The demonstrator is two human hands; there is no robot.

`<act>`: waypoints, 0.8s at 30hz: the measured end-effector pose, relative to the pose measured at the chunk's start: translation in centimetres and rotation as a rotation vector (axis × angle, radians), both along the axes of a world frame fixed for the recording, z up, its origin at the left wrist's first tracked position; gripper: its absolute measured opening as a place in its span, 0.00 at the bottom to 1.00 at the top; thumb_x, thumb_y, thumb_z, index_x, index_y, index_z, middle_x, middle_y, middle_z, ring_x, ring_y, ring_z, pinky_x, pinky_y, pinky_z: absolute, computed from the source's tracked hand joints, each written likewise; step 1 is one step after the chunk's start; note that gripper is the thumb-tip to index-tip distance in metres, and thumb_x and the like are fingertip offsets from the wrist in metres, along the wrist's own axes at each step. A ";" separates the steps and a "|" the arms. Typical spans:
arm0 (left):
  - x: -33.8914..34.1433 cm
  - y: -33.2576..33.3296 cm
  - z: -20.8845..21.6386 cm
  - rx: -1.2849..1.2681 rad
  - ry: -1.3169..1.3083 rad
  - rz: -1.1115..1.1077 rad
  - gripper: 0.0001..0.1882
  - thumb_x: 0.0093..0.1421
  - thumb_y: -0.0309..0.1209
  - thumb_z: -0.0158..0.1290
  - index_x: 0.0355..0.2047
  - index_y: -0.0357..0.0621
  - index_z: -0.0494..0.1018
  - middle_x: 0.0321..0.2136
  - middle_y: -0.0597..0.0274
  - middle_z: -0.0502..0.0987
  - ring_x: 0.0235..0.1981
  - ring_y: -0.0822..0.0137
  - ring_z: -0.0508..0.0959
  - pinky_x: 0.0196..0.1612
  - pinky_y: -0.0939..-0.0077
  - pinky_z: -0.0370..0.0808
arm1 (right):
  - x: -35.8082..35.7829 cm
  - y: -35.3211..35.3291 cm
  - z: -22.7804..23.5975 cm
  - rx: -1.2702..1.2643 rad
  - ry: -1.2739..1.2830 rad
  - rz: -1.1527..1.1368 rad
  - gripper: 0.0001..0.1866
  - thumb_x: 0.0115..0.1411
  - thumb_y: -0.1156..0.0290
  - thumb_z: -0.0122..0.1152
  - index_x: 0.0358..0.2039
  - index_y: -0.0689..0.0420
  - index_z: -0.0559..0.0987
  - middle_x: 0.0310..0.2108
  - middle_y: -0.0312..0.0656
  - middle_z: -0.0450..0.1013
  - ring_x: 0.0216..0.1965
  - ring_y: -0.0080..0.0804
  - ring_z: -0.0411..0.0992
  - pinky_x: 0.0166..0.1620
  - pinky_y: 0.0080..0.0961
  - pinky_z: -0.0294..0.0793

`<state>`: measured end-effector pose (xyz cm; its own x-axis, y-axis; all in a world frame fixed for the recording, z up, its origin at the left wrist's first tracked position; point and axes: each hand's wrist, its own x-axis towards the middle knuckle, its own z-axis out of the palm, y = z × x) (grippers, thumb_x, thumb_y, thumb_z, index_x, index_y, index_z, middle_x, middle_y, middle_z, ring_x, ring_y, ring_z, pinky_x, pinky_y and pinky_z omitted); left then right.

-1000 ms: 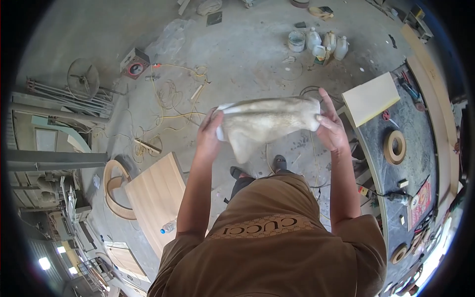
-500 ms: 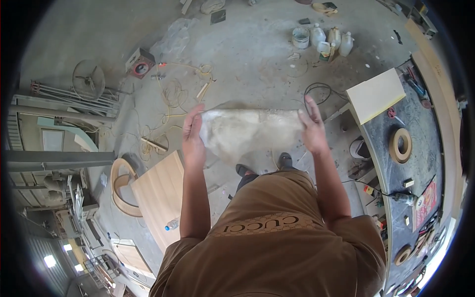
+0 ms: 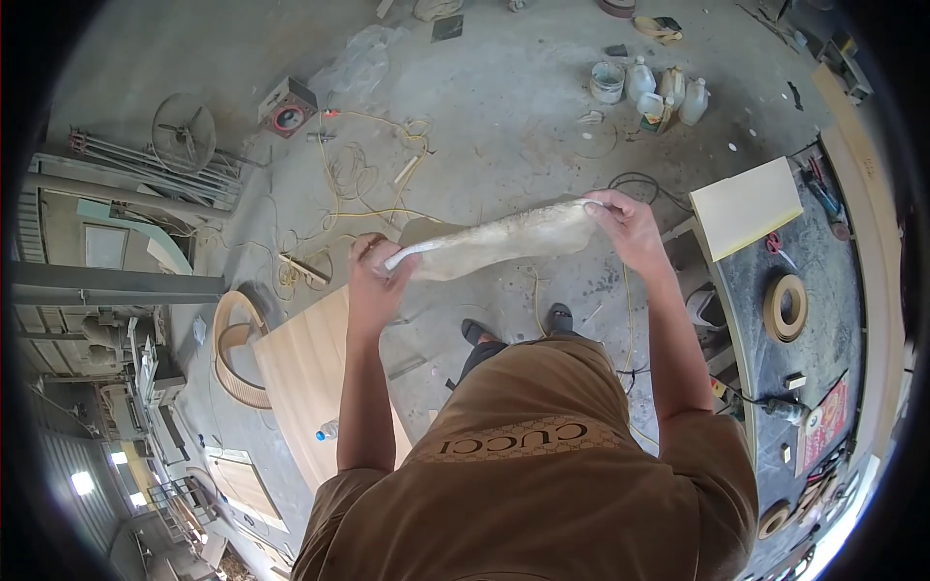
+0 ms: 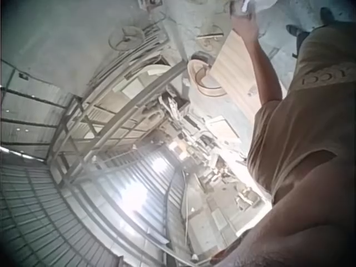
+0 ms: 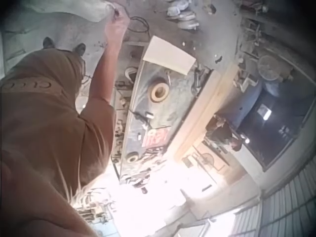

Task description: Wiping a large wooden tabletop with a cloth and water.

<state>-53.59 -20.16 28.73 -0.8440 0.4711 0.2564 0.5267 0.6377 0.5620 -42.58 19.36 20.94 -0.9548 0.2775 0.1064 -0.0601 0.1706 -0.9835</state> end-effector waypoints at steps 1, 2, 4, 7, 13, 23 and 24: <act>-0.4 -0.1 -0.6 -0.017 0.208 -0.070 0.10 0.62 0.30 0.64 0.38 0.35 0.79 0.31 0.66 0.79 0.35 0.78 0.74 0.38 0.77 0.72 | -0.4 -0.1 -0.8 0.171 0.096 -0.037 0.11 0.69 0.70 0.64 0.48 0.62 0.82 0.36 0.31 0.77 0.37 0.17 0.71 0.42 0.19 0.71; -0.3 0.0 -1.3 -0.017 0.210 -0.071 0.10 0.62 0.30 0.64 0.38 0.35 0.79 0.31 0.66 0.79 0.35 0.78 0.74 0.38 0.77 0.72 | -0.7 -0.4 -1.5 0.171 0.098 -0.038 0.11 0.69 0.70 0.64 0.48 0.62 0.82 0.36 0.31 0.77 0.37 0.17 0.71 0.42 0.19 0.71; 0.6 1.1 -3.2 0.329 -0.488 0.166 0.09 0.63 0.30 0.62 0.36 0.36 0.78 0.32 0.68 0.78 0.34 0.78 0.73 0.38 0.77 0.71 | -1.7 -1.7 -2.8 0.082 0.013 -0.194 0.12 0.69 0.64 0.64 0.42 0.62 0.82 0.33 0.34 0.78 0.33 0.19 0.73 0.38 0.24 0.73; 2.4 4.1 -5.0 0.579 -0.629 0.276 0.09 0.65 0.31 0.60 0.39 0.38 0.77 0.32 0.67 0.78 0.33 0.77 0.74 0.36 0.79 0.70 | -2.3 -5.2 -2.9 -0.377 -0.203 -0.316 0.13 0.70 0.62 0.63 0.40 0.60 0.81 0.29 0.32 0.76 0.30 0.18 0.71 0.34 0.23 0.71; 4.3 8.4 -2.5 0.786 -0.869 0.343 0.10 0.67 0.35 0.59 0.38 0.39 0.76 0.32 0.68 0.77 0.33 0.79 0.73 0.36 0.80 0.69 | -1.3 -10.6 -1.0 -0.281 -0.115 -0.248 0.15 0.72 0.57 0.60 0.39 0.57 0.79 0.29 0.28 0.72 0.31 0.16 0.66 0.36 0.21 0.68; -0.5 0.5 -2.8 0.192 -0.331 0.293 0.13 0.60 0.29 0.64 0.43 0.37 0.76 0.36 0.61 0.78 0.36 0.70 0.76 0.44 0.71 0.74 | -1.6 -6.7 3.3 -0.208 0.115 -0.257 0.11 0.74 0.62 0.58 0.40 0.56 0.76 0.25 0.24 0.62 0.27 0.14 0.58 0.32 0.19 0.63; -0.2 1.8 -1.8 0.215 -0.157 0.159 0.18 0.60 0.30 0.65 0.48 0.37 0.75 0.42 0.57 0.78 0.44 0.66 0.76 0.51 0.68 0.73 | -1.5 -6.9 4.3 -0.205 0.116 -0.258 0.11 0.74 0.62 0.58 0.40 0.56 0.76 0.25 0.24 0.62 0.27 0.14 0.58 0.32 0.19 0.63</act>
